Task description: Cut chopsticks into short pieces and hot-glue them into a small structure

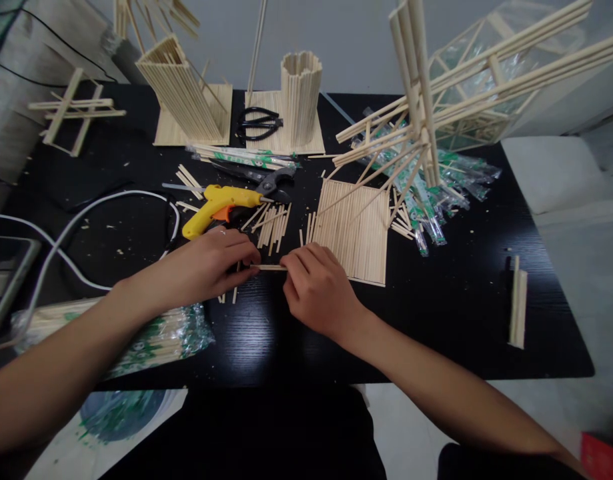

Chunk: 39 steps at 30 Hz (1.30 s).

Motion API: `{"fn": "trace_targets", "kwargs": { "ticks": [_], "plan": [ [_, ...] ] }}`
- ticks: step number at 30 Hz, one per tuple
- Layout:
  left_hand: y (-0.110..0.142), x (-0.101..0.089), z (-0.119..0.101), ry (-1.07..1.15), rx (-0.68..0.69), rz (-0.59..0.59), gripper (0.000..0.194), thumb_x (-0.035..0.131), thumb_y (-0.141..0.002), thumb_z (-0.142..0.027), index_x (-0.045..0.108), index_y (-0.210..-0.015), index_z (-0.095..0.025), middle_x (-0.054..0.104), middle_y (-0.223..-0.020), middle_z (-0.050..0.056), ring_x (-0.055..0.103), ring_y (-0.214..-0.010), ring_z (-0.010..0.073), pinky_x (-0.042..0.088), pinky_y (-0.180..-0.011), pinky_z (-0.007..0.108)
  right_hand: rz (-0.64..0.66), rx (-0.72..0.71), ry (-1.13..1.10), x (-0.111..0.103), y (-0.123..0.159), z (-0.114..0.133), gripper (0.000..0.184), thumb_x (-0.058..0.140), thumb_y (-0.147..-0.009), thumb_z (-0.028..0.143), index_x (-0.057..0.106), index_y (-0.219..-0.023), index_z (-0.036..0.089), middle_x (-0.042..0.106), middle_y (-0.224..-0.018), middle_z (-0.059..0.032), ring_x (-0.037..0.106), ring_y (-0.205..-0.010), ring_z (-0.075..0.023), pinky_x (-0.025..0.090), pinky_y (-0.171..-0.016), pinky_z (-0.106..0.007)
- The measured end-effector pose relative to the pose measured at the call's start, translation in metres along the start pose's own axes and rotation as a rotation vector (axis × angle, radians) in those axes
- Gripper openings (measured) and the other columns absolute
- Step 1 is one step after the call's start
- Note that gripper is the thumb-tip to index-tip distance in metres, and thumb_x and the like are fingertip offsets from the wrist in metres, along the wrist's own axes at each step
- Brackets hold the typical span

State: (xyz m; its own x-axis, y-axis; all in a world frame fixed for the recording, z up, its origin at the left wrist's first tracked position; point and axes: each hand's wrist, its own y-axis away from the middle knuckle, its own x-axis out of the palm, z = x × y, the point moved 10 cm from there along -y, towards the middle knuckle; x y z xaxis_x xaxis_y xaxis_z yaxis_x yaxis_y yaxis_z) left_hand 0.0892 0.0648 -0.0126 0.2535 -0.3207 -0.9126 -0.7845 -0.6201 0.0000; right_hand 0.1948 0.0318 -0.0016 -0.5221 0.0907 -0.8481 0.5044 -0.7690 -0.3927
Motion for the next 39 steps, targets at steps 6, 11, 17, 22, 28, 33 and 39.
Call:
{"fn": "trace_targets", "kwargs": {
  "ticks": [6,11,17,22,28,33,39],
  "plan": [
    [-0.002,0.000,-0.007,0.016,0.044,-0.041,0.012,0.055,-0.099,-0.023,0.065,-0.099,-0.015,0.064,-0.092,0.007,0.060,-0.085,0.0204,0.047,-0.081,0.036,0.020,-0.002,-0.018,0.006,-0.002,0.004,0.014,0.056,-0.097,0.017,0.069,-0.096,0.014,0.069,-0.093,-0.0107,0.059,-0.087,-0.0239,0.050,-0.081,-0.040],
    [-0.002,0.002,-0.005,0.020,0.031,-0.029,0.012,0.056,-0.098,-0.023,0.066,-0.099,-0.015,0.064,-0.092,0.007,0.060,-0.086,0.0211,0.047,-0.081,0.037,0.034,0.014,-0.028,0.009,-0.001,0.001,0.015,0.055,-0.098,0.017,0.069,-0.092,0.016,0.068,-0.090,-0.0089,0.057,-0.086,-0.0229,0.047,-0.080,-0.039],
    [-0.003,-0.002,-0.012,0.001,0.047,-0.039,0.015,0.055,-0.098,-0.021,0.067,-0.092,-0.014,0.062,-0.088,0.007,0.058,-0.083,0.0211,0.047,-0.080,0.037,0.045,0.004,-0.040,0.011,-0.002,0.001,0.015,0.056,-0.099,0.017,0.069,-0.091,0.016,0.067,-0.087,-0.0072,0.057,-0.083,-0.0215,0.046,-0.079,-0.037],
    [-0.004,-0.001,-0.016,0.019,0.072,-0.041,0.015,0.054,-0.097,-0.017,0.067,-0.089,-0.014,0.062,-0.086,0.006,0.058,-0.081,0.0203,0.046,-0.078,0.036,0.085,0.001,-0.041,0.012,-0.002,0.000,0.015,0.057,-0.099,0.018,0.070,-0.092,0.017,0.069,-0.090,-0.0070,0.058,-0.086,-0.0220,0.044,-0.079,-0.037],
    [-0.004,-0.002,-0.014,0.050,0.065,-0.063,0.017,0.054,-0.098,-0.019,0.069,-0.090,-0.015,0.062,-0.085,0.006,0.058,-0.081,0.0204,0.047,-0.078,0.037,0.110,0.003,-0.034,0.013,-0.003,0.000,0.015,0.057,-0.100,0.018,0.070,-0.093,0.017,0.071,-0.092,-0.0069,0.058,-0.090,-0.0228,0.044,-0.082,-0.038],
    [-0.004,-0.003,-0.015,0.055,0.063,-0.059,0.017,0.054,-0.098,-0.019,0.069,-0.089,-0.015,0.063,-0.085,0.006,0.058,-0.082,0.0207,0.047,-0.078,0.038,0.111,0.007,-0.033,0.013,-0.003,-0.001,0.016,0.056,-0.101,0.019,0.070,-0.094,0.018,0.071,-0.093,-0.0061,0.058,-0.090,-0.0222,0.043,-0.082,-0.038],
    [-0.004,-0.003,-0.015,0.047,0.076,-0.060,0.016,0.055,-0.098,-0.019,0.068,-0.090,-0.015,0.062,-0.085,0.006,0.058,-0.082,0.0206,0.046,-0.079,0.037,0.120,0.003,-0.038,0.014,-0.003,-0.001,0.014,0.057,-0.100,0.019,0.070,-0.095,0.017,0.071,-0.093,-0.0067,0.058,-0.091,-0.0227,0.043,-0.082,-0.038]
  ]
}}
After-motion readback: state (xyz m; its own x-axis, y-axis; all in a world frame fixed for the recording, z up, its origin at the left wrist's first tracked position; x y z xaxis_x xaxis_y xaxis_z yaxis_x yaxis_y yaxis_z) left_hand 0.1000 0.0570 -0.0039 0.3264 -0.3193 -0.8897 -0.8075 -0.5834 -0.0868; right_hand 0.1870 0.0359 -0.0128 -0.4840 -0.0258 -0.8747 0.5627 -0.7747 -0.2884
